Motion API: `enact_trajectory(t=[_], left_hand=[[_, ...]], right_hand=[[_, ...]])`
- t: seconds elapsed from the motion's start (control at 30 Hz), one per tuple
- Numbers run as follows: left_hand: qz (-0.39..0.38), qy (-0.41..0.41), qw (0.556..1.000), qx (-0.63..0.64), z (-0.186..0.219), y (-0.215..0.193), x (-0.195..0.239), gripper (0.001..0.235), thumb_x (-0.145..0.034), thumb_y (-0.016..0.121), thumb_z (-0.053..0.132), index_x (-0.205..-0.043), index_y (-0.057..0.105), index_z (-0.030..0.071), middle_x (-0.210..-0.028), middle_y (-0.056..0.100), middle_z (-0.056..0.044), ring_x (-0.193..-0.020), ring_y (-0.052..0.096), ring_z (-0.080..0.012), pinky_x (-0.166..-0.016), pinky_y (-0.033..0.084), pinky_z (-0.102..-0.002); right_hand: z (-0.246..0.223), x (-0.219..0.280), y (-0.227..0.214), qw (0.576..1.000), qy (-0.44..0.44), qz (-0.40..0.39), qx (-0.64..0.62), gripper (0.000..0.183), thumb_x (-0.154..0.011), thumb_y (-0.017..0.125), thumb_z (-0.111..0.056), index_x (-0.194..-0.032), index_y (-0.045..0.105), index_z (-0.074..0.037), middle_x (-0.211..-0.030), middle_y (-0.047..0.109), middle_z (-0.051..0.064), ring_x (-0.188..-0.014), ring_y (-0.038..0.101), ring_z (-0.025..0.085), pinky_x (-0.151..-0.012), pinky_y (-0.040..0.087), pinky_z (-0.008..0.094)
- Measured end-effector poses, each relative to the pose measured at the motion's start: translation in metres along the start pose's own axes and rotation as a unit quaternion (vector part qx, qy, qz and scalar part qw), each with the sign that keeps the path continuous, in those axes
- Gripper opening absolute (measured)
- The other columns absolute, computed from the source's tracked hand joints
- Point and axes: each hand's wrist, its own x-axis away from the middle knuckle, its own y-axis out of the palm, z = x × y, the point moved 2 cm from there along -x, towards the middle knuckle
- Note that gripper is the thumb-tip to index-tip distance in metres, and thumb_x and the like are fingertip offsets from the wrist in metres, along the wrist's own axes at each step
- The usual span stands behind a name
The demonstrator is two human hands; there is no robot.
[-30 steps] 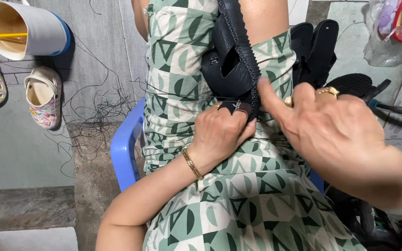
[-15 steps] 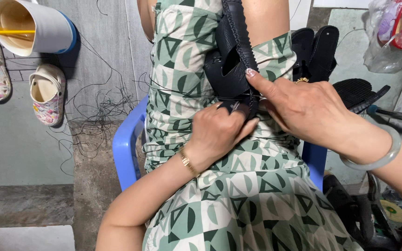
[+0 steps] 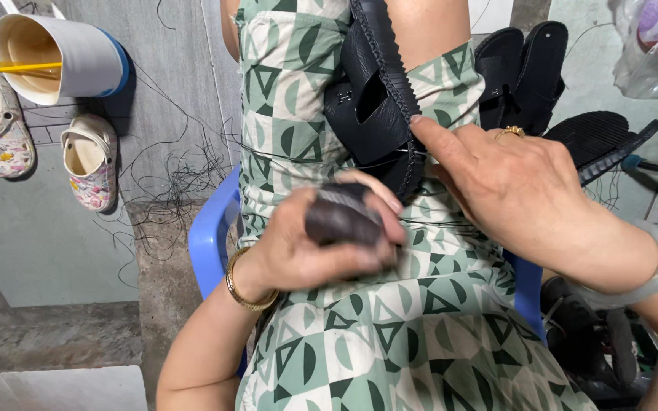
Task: The person is sewing a black slip-on shoe using a needle and black thread. They hold the shoe on their lap and repeatedly push the needle through the shoe's upper part to stitch it.
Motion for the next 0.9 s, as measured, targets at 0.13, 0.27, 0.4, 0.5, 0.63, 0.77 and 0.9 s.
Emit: enact_trajectory(t=[0.13,0.27,0.4,0.5,0.63,0.77,0.9], left_hand=[[0.149,-0.032,0.928,-0.339,-0.029,-0.008,0.018,0.018,-0.085,0.057,-0.006,-0.102,0.060,0.001,-0.097,0.065,-0.012,-0.086,0.065,-0.0276,-0.081,0.055,-0.035],[0.210,-0.154,0.933,-0.250,-0.041,0.012,0.023,0.016,-0.090,0.056,0.005,-0.106,0.055,-0.001,-0.075,0.066,-0.011,-0.056,0.070,-0.0147,-0.046,0.056,-0.017],[0.285,-0.248,0.909,-0.176,-0.046,0.020,0.018,0.038,-0.084,0.062,0.004,-0.118,0.044,0.006,-0.069,0.065,-0.002,-0.055,0.066,-0.0087,-0.054,0.053,-0.016],[0.245,-0.184,0.910,-0.279,-0.055,0.019,0.020,0.064,-0.090,0.065,0.007,-0.140,0.026,0.015,-0.074,0.064,0.002,-0.058,0.060,-0.0068,-0.068,0.060,-0.018],[0.135,-0.035,0.903,-0.405,-0.056,0.012,0.026,0.042,-0.093,0.062,0.005,-0.129,0.041,0.001,-0.122,0.057,-0.017,-0.079,0.069,-0.0290,-0.074,0.061,-0.033],[0.113,-0.087,0.926,-0.351,-0.042,-0.004,0.014,0.046,-0.092,0.063,-0.003,-0.132,0.042,0.004,-0.134,0.050,-0.010,-0.121,0.061,-0.0248,-0.105,0.051,-0.029],[0.069,-0.101,0.924,-0.362,-0.044,-0.009,0.010,0.049,-0.099,0.059,0.029,-0.140,0.034,0.018,-0.109,0.063,-0.005,-0.066,0.055,-0.0105,-0.064,0.049,-0.022]], right_hand=[[0.002,0.000,-0.004,0.994,-0.010,0.047,0.100,0.034,-0.093,0.056,-0.029,-0.127,0.056,-0.022,-0.066,0.047,-0.006,-0.048,0.051,0.011,-0.039,0.041,0.026],[0.018,-0.011,-0.004,0.986,-0.114,0.072,0.098,0.019,-0.100,0.059,-0.024,-0.117,0.059,-0.017,-0.046,0.040,-0.010,-0.032,0.031,0.003,-0.026,0.023,0.017],[0.031,-0.024,-0.008,0.985,-0.143,0.005,0.096,0.022,-0.094,0.051,-0.036,-0.113,0.051,-0.024,-0.055,0.043,-0.008,-0.040,0.049,0.012,-0.031,0.042,0.030],[0.029,-0.028,-0.005,0.980,-0.168,-0.042,0.103,0.025,-0.090,0.054,-0.040,-0.096,0.041,-0.019,-0.058,0.045,-0.006,-0.045,0.051,0.013,-0.032,0.037,0.030],[0.025,-0.009,0.000,0.990,-0.117,0.034,0.069,0.030,-0.086,0.059,-0.011,-0.113,0.050,-0.021,-0.061,0.048,-0.007,-0.042,0.047,0.012,-0.034,0.039,0.028],[0.020,-0.001,-0.015,0.970,-0.057,-0.171,0.164,0.071,-0.083,0.050,-0.021,-0.149,0.027,-0.034,-0.057,0.043,-0.007,-0.033,0.041,0.007,-0.024,0.041,0.024],[0.032,0.010,-0.022,0.966,-0.050,-0.147,0.205,0.074,-0.087,0.045,-0.028,-0.153,0.017,-0.046,-0.049,0.041,-0.009,-0.028,0.034,0.008,-0.032,0.027,0.024]])
